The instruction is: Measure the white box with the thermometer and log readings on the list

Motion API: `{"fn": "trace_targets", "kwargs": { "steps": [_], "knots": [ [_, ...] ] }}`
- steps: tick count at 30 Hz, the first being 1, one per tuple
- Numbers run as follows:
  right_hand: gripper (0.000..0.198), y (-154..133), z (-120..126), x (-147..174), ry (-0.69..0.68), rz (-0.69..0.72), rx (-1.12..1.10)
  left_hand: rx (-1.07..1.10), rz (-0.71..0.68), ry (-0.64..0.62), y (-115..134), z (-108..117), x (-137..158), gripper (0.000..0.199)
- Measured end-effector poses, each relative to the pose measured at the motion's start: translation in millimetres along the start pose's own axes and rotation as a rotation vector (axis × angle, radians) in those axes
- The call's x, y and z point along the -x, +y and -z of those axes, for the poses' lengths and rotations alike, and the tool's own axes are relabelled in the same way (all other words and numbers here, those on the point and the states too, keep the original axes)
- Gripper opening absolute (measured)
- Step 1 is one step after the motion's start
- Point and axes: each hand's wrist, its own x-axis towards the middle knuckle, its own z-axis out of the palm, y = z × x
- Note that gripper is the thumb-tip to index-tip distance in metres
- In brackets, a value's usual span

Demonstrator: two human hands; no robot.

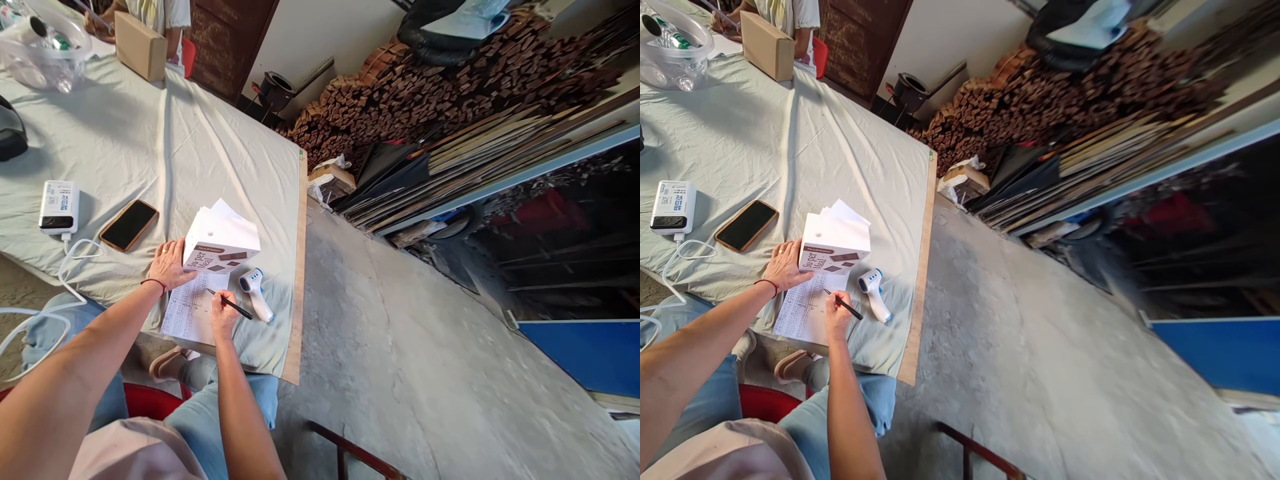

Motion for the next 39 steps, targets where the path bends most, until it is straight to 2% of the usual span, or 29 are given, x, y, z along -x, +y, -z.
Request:
{"fn": "trace_targets", "kwargs": {
  "steps": [5,7,12,14,16,18,21,23,27,29,33,39],
  "knots": [
    [0.026,-4.8,11.3,0.4,0.105,0.149,0.102,0.076,-0.011,-0.01,-4.1,0.6,0.2,0.08],
    [0.028,-6.6,15.0,2.3,0.09,0.187,0.203,0.123,-0.023,-0.014,-6.6,0.4,0.5,0.074],
    [0.045,-3.1,25.1,-2.4,-0.041,0.16,0.427,0.249,0.034,0.033,-11.1,0.5,1.8,0.063],
    [0.045,3.3,36.1,-14.8,0.032,0.112,0.5,0.283,0.067,0.048,-12.0,0.8,2.0,0.059],
    [0.052,12.2,51.0,-32.2,0.118,-0.024,0.613,0.292,0.071,0.059,-12.8,1.0,2.0,0.058],
    [0.054,20.8,65.0,-49.8,0.033,-0.131,0.655,0.292,0.068,0.068,-13.6,0.9,1.9,0.057],
    [0.044,22.9,74.1,-67.3,-0.119,-0.183,0.504,0.276,0.071,0.068,-14.7,0.2,2.0,0.056],
    [0.044,11.6,68.7,-71.7,-0.131,-0.201,0.271,0.244,0.073,0.055,-15.0,-0.3,2.0,0.057],
    [0.051,-37.1,35.6,-75.7,-0.171,-0.195,-0.332,0.178,0.07,0.042,-15.3,-0.8,1.5,0.058],
    [0.054,-62.2,15.8,-81.1,-0.193,-0.224,-0.537,0.154,0.067,0.054,-15.8,-1.3,0.9,0.058],
    [0.057,-87.7,-11.1,-92.8,-0.274,-0.31,-0.677,0.13,0.049,0.072,-16.7,-3.6,0.1,0.058],
    [0.056,-86.7,-18.5,-96.4,-0.263,-0.357,-0.737,0.12,0.05,0.066,-14.8,-4.4,0.0,0.058]
  ]
}}
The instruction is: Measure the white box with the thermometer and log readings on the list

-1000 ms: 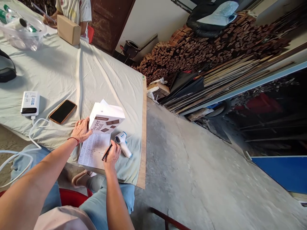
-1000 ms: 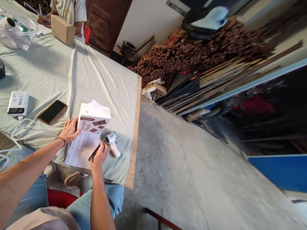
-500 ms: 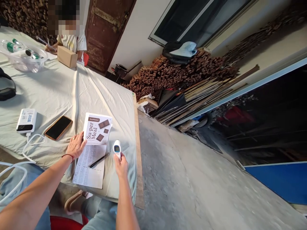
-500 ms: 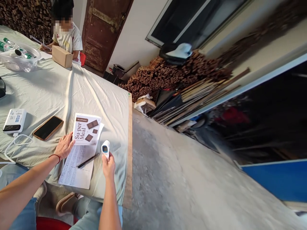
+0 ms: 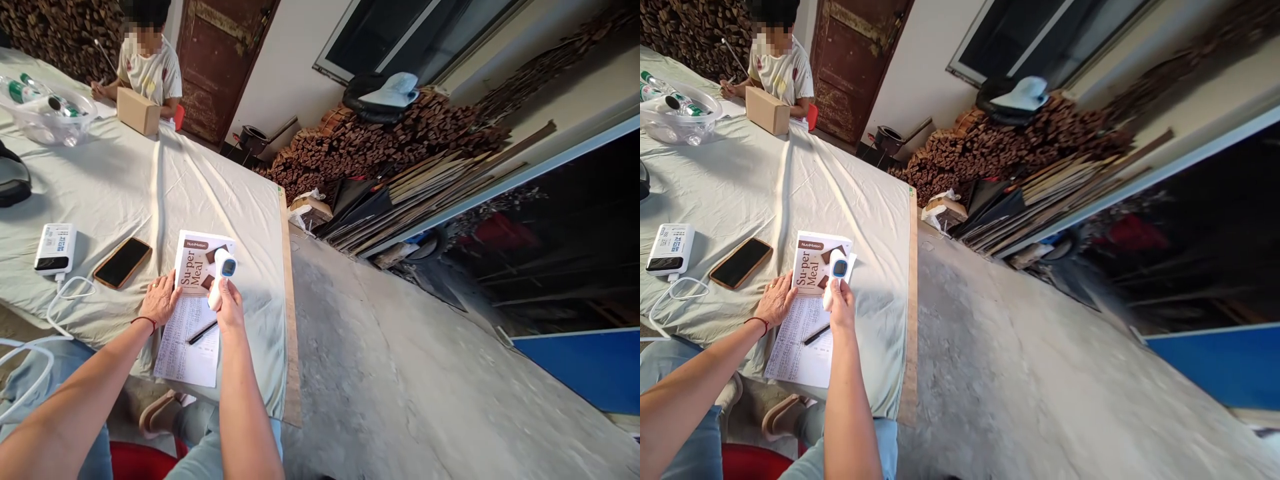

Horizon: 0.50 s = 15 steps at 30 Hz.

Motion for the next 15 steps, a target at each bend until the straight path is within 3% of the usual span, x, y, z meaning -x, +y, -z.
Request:
{"fn": "trace_targets", "kwargs": {
  "steps": [5,15],
  "knots": [
    [0.053,0.6,-3.2,1.8,-0.016,0.03,-0.009,-0.008,0.019,-0.043,1.6,0.8,0.0,0.061],
    [0.053,1.7,-8.1,2.1,-0.012,0.004,-0.036,0.002,0.008,-0.008,-0.2,-1.2,-0.4,0.058]
  ]
}}
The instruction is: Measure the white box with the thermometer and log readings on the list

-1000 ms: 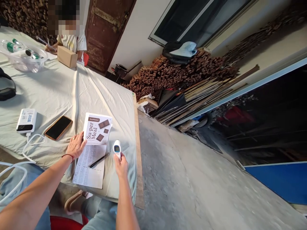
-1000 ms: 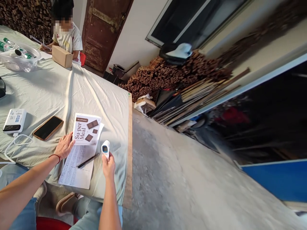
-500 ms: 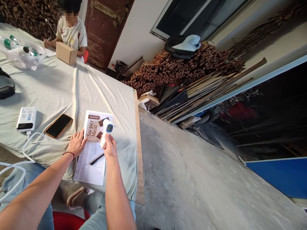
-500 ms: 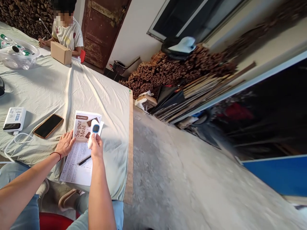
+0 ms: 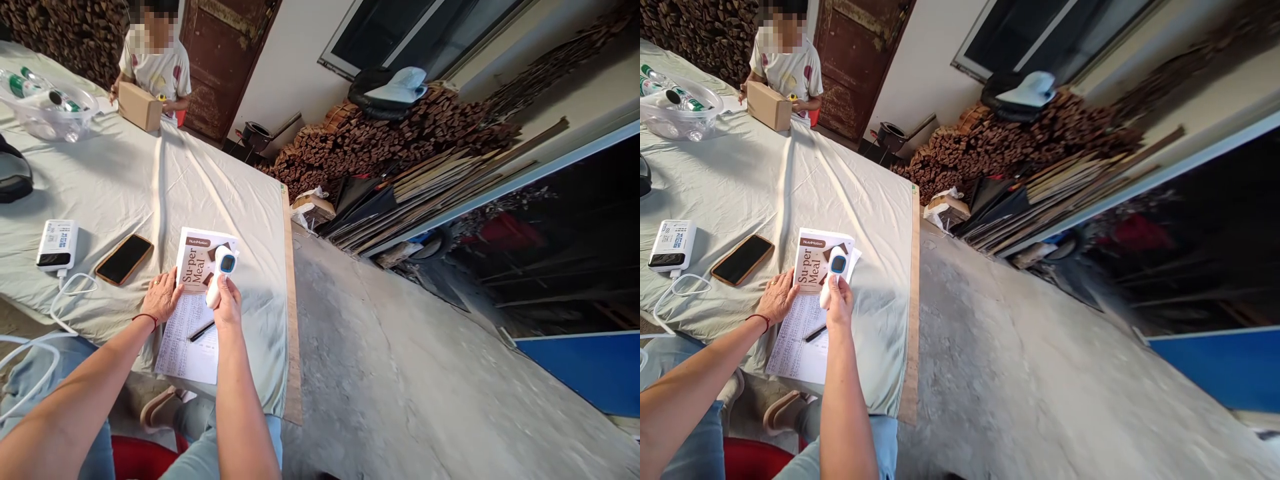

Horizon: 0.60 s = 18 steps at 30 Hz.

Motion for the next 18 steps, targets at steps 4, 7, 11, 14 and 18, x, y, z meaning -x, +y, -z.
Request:
{"fn": "trace_targets", "kwargs": {
  "steps": [4,7,11,14,18],
  "knots": [
    [0.053,-1.8,2.8,6.3,0.002,-0.016,-0.008,0.021,0.004,-0.017,0.8,2.1,0.1,0.065],
    [0.05,-3.3,17.6,18.5,0.018,0.049,0.06,0.031,-0.017,-0.007,0.8,2.3,0.8,0.077],
    [0.054,3.1,68.6,35.0,0.174,0.234,0.322,0.022,-0.059,-0.022,2.1,2.8,2.1,0.083],
    [0.062,16.6,119.0,41.4,0.311,0.274,0.668,-0.002,-0.059,-0.041,5.0,4.3,2.3,0.078],
    [0.046,35.4,156.8,46.0,0.38,0.324,1.149,-0.035,-0.033,-0.06,8.6,5.2,1.4,0.074]
  ]
}}
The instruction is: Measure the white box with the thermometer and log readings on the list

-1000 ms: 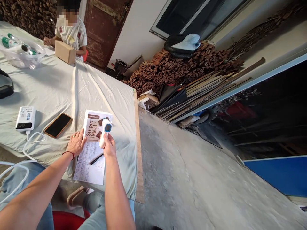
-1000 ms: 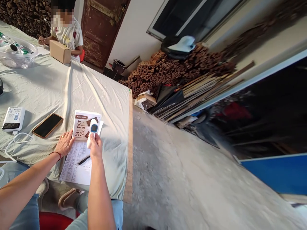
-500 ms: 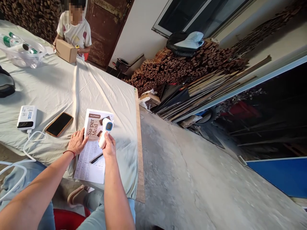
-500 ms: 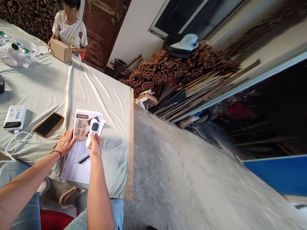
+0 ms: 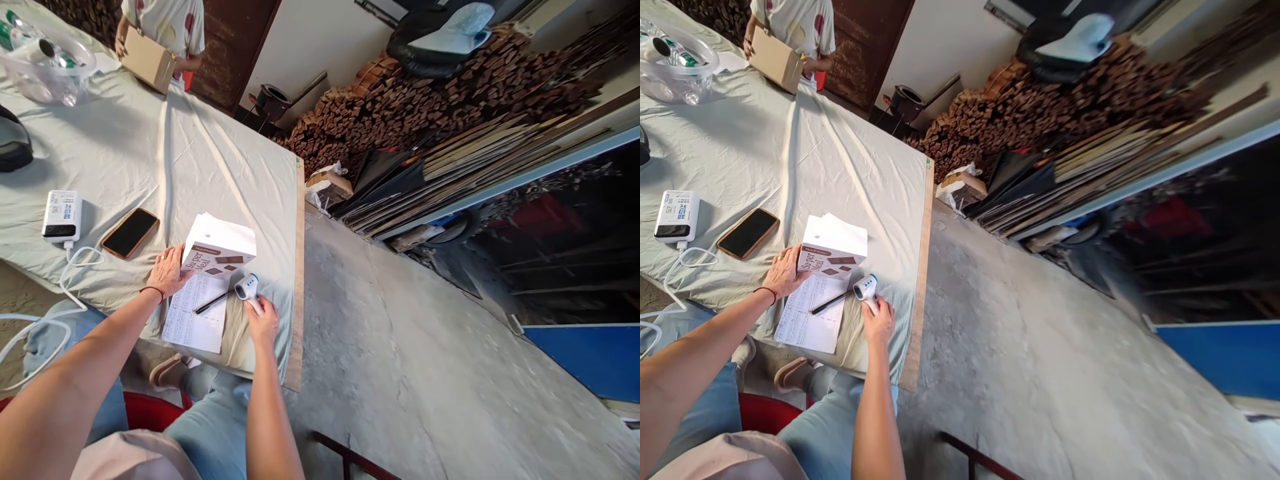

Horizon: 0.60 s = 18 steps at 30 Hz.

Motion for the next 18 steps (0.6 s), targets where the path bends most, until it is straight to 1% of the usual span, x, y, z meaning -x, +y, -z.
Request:
{"fn": "trace_targets", "kwargs": {
  "steps": [2,3,4,6,8,9,11,13,15,16,18],
  "knots": [
    [0.036,-1.2,-4.6,5.9,0.049,0.097,0.15,-0.019,0.007,0.003,1.0,-0.9,-0.3,0.074],
    [0.032,-6.4,-7.7,9.3,0.054,0.164,0.189,-0.028,0.007,0.004,1.4,-1.6,-0.3,0.077],
    [0.029,-13.7,-11.0,12.6,0.03,0.242,0.209,-0.037,0.005,0.006,1.7,-2.5,-0.4,0.083],
    [0.029,-29.8,-17.5,18.2,-0.088,0.396,0.236,-0.053,0.0,0.008,2.2,-4.1,-0.6,0.101],
    [0.034,-42.4,-22.0,20.5,-0.208,0.502,0.279,-0.065,-0.004,0.006,2.9,-5.3,-0.9,0.119],
    [0.035,-45.9,-22.9,20.0,-0.245,0.533,0.301,-0.068,-0.005,0.003,3.3,-5.5,-1.2,0.125],
    [0.031,-47.1,-21.6,16.0,-0.301,0.585,0.321,-0.071,-0.006,-0.001,4.2,-5.6,-1.5,0.13],
    [0.024,-42.8,-16.3,10.2,-0.375,0.644,0.293,-0.068,-0.002,0.003,4.9,-5.4,-1.5,0.129],
    [0.019,-37.0,-9.5,6.3,-0.444,0.678,0.216,-0.059,0.005,0.009,5.4,-5.6,-1.2,0.128],
    [0.018,-34.7,-6.7,6.1,-0.449,0.666,0.153,-0.053,0.004,0.01,5.7,-5.8,-1.0,0.127],
    [0.018,-33.2,-4.2,10.5,-0.376,0.567,-0.02,-0.041,-0.006,0.001,6.1,-6.4,-0.6,0.128]
  ]
}}
